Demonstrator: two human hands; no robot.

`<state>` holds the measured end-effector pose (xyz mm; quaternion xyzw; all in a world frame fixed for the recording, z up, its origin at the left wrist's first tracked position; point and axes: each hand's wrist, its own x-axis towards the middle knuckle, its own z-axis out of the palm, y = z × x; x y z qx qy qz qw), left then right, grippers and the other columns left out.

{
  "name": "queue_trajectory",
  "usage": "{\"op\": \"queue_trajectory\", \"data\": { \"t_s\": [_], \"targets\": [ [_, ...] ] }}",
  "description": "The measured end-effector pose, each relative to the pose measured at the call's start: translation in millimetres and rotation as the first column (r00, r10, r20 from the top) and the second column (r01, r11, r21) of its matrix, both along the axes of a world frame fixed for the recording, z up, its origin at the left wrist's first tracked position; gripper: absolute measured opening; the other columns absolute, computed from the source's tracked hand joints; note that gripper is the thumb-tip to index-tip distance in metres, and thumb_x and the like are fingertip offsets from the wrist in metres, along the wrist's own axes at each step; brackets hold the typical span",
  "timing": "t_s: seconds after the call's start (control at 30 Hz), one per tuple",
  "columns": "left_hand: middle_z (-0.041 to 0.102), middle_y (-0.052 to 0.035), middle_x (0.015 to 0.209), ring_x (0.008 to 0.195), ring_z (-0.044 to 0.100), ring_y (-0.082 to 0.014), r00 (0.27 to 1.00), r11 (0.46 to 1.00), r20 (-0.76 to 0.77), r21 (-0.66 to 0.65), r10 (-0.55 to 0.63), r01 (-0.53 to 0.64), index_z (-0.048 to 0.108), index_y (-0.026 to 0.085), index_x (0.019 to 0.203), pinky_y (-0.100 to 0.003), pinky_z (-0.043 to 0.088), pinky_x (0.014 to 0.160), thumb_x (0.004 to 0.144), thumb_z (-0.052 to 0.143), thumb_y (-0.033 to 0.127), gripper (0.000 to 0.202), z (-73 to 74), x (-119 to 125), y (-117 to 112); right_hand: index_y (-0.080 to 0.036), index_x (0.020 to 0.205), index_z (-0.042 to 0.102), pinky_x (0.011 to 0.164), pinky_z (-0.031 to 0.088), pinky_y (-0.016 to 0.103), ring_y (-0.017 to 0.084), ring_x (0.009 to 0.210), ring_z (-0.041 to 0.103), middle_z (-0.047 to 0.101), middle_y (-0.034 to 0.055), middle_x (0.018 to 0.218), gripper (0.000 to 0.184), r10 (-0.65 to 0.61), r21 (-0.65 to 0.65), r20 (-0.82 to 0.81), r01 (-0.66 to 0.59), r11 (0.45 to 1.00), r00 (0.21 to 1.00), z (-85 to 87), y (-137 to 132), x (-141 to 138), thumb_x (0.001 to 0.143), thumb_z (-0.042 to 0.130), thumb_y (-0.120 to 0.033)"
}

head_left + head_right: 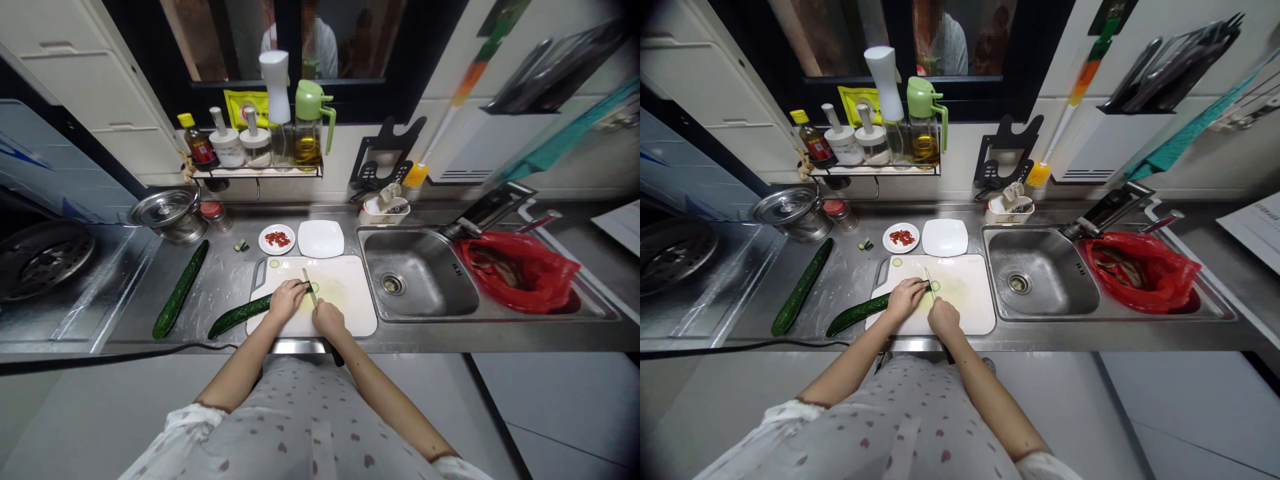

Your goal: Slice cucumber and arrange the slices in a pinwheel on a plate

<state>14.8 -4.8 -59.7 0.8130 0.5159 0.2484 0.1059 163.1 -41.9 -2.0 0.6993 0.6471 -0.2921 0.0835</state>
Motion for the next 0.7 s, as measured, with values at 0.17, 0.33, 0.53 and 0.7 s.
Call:
{"op": "queue_trajectory", "data": {
  "t_s": [0.17,0.33,0.53,0.7],
  "targets": [
    [0.065,-0.0041,0.107,0.096,0.057,-0.0159,1.0,1.0,0.004,-0.001,0.001,-0.001,0.07,0.027,0.108,-0.03,0.049,0.086,0.092,0.05,0.029,0.025,-0.6,-0.1,0.2,-0.013,0.113,0.056,0.078,0.046,0.034,0.026,0.102,0.063,0.067,0.0171,0.104,0.031,0.004,0.004,-0.003,-0.004,1.0,1.0,1.9,-0.5,-0.7,0.09,0.036,-0.017],
    [0.065,-0.0039,0.107,0.097,0.057,-0.0157,1.0,1.0,0.001,-0.004,-0.001,0.001,0.069,0.027,0.109,-0.03,0.049,0.086,0.091,0.052,0.028,0.025,-1.4,-0.2,0.7,-0.012,0.114,0.056,0.079,0.045,0.032,0.025,0.103,0.063,0.066,0.0175,0.106,0.032,0.012,-0.012,0.005,-0.012,1.0,1.0,4.1,-0.3,-0.8,0.09,0.036,-0.016],
    [0.065,-0.0043,0.107,0.097,0.057,-0.0159,1.0,1.0,0.0,-0.002,-0.012,0.012,0.069,0.026,0.109,-0.03,0.049,0.086,0.092,0.05,0.028,0.025,-0.2,0.1,0.7,-0.013,0.115,0.055,0.08,0.045,0.032,0.024,0.104,0.062,0.066,0.0167,0.107,0.033,0.006,-0.016,0.005,-0.006,1.0,1.0,6.1,-0.1,-1.0,0.09,0.035,-0.016],
    [0.065,-0.0039,0.108,0.098,0.057,-0.0163,1.0,1.0,0.004,-0.005,-0.005,0.005,0.069,0.027,0.109,-0.03,0.049,0.086,0.092,0.051,0.029,0.025,-0.4,-0.1,0.7,-0.012,0.115,0.055,0.08,0.045,0.033,0.026,0.104,0.062,0.066,0.0174,0.106,0.033,0.004,-0.018,0.002,-0.004,1.0,1.0,6.3,0.0,-1.3,0.089,0.035,-0.015]
  ]
}}
